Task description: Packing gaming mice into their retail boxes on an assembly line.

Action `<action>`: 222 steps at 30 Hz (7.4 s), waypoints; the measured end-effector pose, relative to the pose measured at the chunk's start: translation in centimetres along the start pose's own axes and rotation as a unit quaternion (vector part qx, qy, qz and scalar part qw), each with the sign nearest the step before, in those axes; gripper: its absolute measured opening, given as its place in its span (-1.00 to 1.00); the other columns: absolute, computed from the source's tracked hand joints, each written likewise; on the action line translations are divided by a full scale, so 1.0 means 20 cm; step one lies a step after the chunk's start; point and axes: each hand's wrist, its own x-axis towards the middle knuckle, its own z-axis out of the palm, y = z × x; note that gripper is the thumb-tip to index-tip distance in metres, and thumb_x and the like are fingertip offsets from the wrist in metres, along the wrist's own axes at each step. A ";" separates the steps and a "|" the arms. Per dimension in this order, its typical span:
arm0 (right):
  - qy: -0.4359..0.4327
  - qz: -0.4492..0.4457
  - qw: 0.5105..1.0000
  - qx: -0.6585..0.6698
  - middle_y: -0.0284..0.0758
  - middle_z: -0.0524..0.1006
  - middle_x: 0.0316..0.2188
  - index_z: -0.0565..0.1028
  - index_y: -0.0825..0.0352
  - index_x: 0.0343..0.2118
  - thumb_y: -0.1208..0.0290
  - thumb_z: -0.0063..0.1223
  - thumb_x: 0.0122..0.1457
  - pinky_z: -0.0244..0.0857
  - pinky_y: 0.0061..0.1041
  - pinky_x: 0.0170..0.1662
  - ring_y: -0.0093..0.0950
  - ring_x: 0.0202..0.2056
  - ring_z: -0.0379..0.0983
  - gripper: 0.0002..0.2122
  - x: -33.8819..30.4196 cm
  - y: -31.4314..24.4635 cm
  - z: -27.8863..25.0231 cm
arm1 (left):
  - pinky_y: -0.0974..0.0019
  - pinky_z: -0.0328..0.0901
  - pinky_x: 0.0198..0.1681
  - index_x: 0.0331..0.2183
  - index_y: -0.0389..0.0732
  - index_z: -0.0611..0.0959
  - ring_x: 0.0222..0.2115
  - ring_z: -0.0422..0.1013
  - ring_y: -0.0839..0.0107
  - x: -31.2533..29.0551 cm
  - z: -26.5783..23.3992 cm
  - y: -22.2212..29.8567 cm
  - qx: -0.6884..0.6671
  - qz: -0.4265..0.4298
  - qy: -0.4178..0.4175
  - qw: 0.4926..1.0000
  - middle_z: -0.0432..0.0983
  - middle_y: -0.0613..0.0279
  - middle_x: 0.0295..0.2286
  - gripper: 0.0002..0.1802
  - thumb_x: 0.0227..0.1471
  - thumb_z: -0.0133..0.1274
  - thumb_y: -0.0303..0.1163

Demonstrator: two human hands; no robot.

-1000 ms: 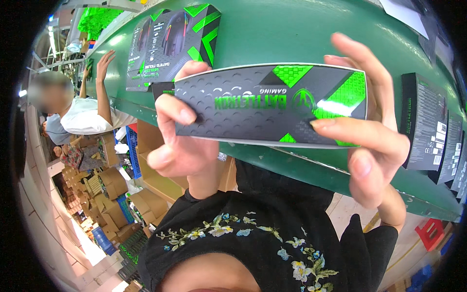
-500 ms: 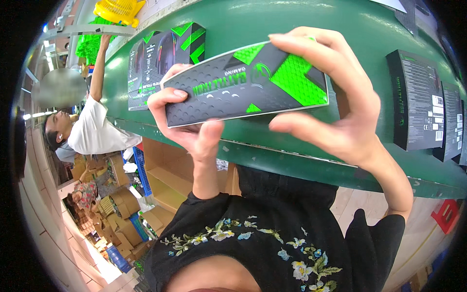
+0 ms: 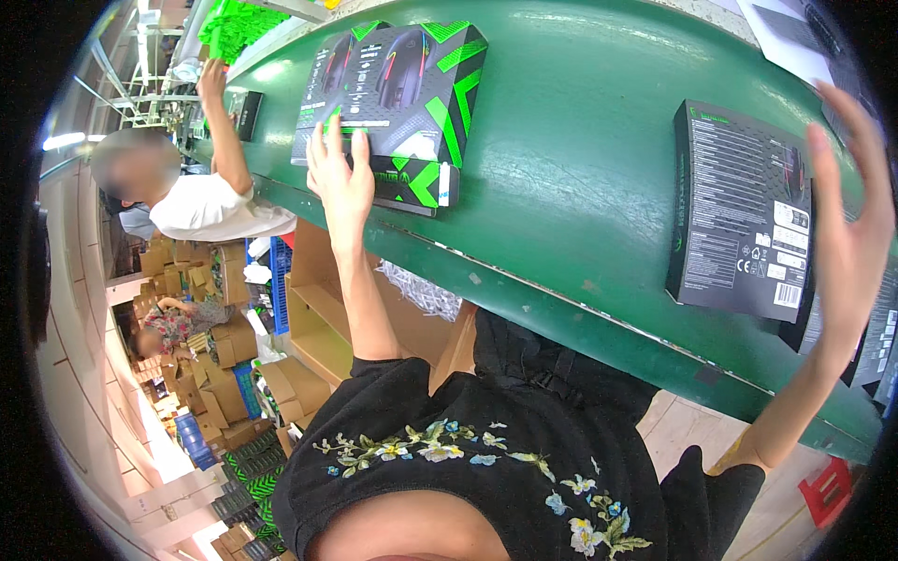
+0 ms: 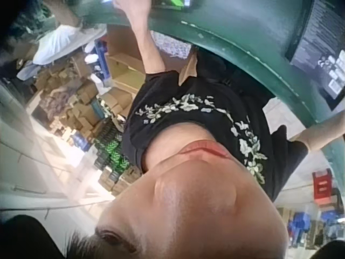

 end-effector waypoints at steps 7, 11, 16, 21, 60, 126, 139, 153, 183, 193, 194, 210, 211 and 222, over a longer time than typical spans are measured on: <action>-0.269 -0.066 0.911 0.307 -0.09 0.45 -0.04 0.37 0.39 0.04 0.55 0.10 0.07 0.24 -0.34 0.07 -0.16 0.01 0.38 -0.58 -0.11 -0.61 0.35 | -0.01 -0.10 0.25 0.13 -0.29 0.38 0.23 0.04 -0.07 -0.15 0.02 0.15 -0.122 0.039 -0.043 0.991 0.31 -0.04 0.11 -0.33 0.11 0.08 -0.09; -0.238 -0.037 0.909 0.341 -0.06 0.51 -0.16 0.40 0.42 -0.03 0.56 0.03 0.12 0.33 -0.34 -0.03 -0.15 -0.12 0.47 -0.68 -0.05 -0.68 0.50 | 0.21 0.28 0.02 0.10 -0.29 0.43 -0.04 0.42 0.17 -0.23 -0.04 0.18 -0.245 0.075 -0.067 0.964 0.44 -0.04 -0.01 -0.42 0.05 0.17 -0.40; -0.287 0.056 0.888 0.356 -0.22 0.57 -0.49 0.49 0.47 -0.29 0.65 0.03 0.08 0.39 -0.55 -0.27 -0.51 -0.42 0.53 -0.87 0.00 -0.67 0.54 | 0.54 0.32 -0.36 0.04 -0.25 0.51 -0.43 0.38 0.66 -0.23 -0.10 0.05 -0.471 -0.078 -0.165 0.863 0.51 0.27 -0.25 -0.53 0.05 0.15 -0.54; -0.407 0.107 0.829 0.368 -0.34 0.53 -0.51 0.49 0.49 -0.39 0.64 0.09 0.03 0.34 -0.60 -0.30 -0.60 -0.41 0.48 -0.92 0.02 -0.65 0.51 | 0.51 0.36 -0.28 -0.11 -0.34 0.58 -0.38 0.46 0.60 -0.17 -0.10 -0.06 -0.512 -0.099 -0.285 0.804 0.55 0.23 -0.33 -0.63 -0.03 0.22 -0.58; -0.201 -0.007 0.963 0.180 -0.10 0.47 -0.06 0.44 0.43 -0.02 0.74 0.08 0.00 0.31 -0.37 -0.01 -0.21 -0.07 0.46 -0.59 -0.33 -0.73 0.39 | 0.39 0.32 -0.25 -0.03 -0.17 0.60 -0.29 0.46 0.42 -0.48 -0.36 -0.30 -0.206 -0.120 -0.103 0.966 0.55 0.16 -0.18 -0.53 -0.06 0.18 -0.58; -0.211 -0.033 0.650 0.729 0.28 0.29 0.06 0.56 0.40 -0.20 0.13 -0.01 0.17 0.19 -0.07 0.12 0.04 0.05 0.35 -0.62 0.06 -0.52 0.37 | -0.19 0.19 0.10 -0.52 -0.04 0.60 0.04 0.25 -0.29 -0.06 -0.10 0.21 -0.734 0.208 -0.105 0.638 0.25 -0.22 -0.01 -0.82 0.09 0.06 -0.25; -0.023 -0.220 0.918 0.329 0.14 0.50 -0.12 0.51 0.52 -0.15 0.41 0.25 -0.18 0.46 -0.35 -0.15 -0.11 -0.19 0.56 -0.54 0.05 -0.62 0.30 | 0.02 0.37 -0.09 -0.34 -0.25 0.58 -0.15 0.45 -0.12 0.00 -0.17 0.26 -0.640 0.271 -0.006 0.719 0.41 -0.35 -0.13 -0.53 -0.39 0.34 -0.28; 0.086 -0.256 0.920 0.283 0.17 0.53 -0.24 0.41 0.58 -0.11 0.33 0.00 0.21 0.49 -0.34 -0.24 -0.09 -0.29 0.57 -0.65 -0.01 -0.62 0.41 | 0.15 0.46 -0.24 -0.29 -0.38 0.59 -0.34 0.54 0.03 -0.05 -0.10 0.34 -0.622 0.253 0.117 0.732 0.51 -0.27 -0.26 -0.53 -0.26 0.25 -0.27; -0.066 -0.021 0.821 0.567 0.07 0.25 0.12 0.24 0.50 0.17 0.17 -0.27 0.21 0.11 -0.20 0.20 -0.15 0.14 0.24 -0.44 -0.11 -0.57 0.43 | -0.04 0.23 0.03 -0.38 -0.24 0.64 -0.06 0.36 -0.08 -0.13 -0.11 0.40 -0.757 0.137 -0.059 0.636 0.29 -0.46 -0.01 -0.60 -0.01 0.00 -0.07; -0.016 -0.013 0.907 0.421 -0.19 0.35 -0.04 0.47 0.45 0.01 0.41 0.28 -0.05 0.15 -0.53 0.07 -0.41 -0.03 0.32 -0.49 -0.01 -0.58 0.31 | 0.33 0.35 -0.17 -0.27 -0.24 0.47 -0.21 0.43 0.32 0.03 -0.17 0.66 -0.561 0.236 0.042 0.792 0.44 0.00 -0.22 -0.46 -0.25 0.42 -0.28; -0.008 -0.014 0.910 0.415 -0.24 0.40 -0.09 0.47 0.44 0.00 0.38 0.23 0.02 0.15 -0.56 0.06 -0.46 -0.05 0.33 -0.54 0.00 -0.56 0.30 | 0.33 0.35 -0.17 -0.27 -0.24 0.47 -0.21 0.43 0.32 0.04 -0.19 0.68 -0.561 0.236 0.044 0.792 0.44 0.00 -0.22 -0.46 -0.25 0.42 -0.28; -0.104 -0.016 0.963 0.249 -0.19 0.43 0.06 0.43 0.34 0.08 0.40 -0.03 0.24 0.10 -0.41 0.21 -0.37 0.14 0.30 -0.65 0.02 -0.49 0.26 | 0.14 0.29 0.00 0.02 -0.23 0.52 -0.06 0.39 0.21 0.20 0.09 -0.51 -0.284 -0.080 0.012 0.955 0.45 0.07 -0.04 -0.47 0.02 0.19 -0.23; -0.180 -0.028 0.941 0.286 -0.19 0.44 0.04 0.44 0.35 0.04 0.44 0.00 0.19 0.13 -0.42 0.18 -0.35 0.11 0.33 -0.66 0.01 -0.56 0.29 | 0.16 0.32 -0.04 0.04 -0.22 0.51 -0.11 0.42 0.26 0.18 0.09 -0.58 -0.353 -0.104 -0.057 0.928 0.45 0.10 -0.04 -0.44 0.01 0.21 -0.23; -0.431 -0.091 0.840 0.318 -0.12 0.54 -0.25 0.39 0.43 -0.04 0.48 0.06 0.14 0.40 -0.41 -0.11 -0.39 -0.22 0.53 -0.68 0.31 -0.91 0.88 | 0.45 0.39 -0.26 0.00 -0.32 0.55 -0.37 0.48 0.54 -0.04 -0.03 -0.47 -0.487 -0.146 -0.191 0.839 0.54 0.15 -0.24 -0.43 -0.09 0.30 -0.41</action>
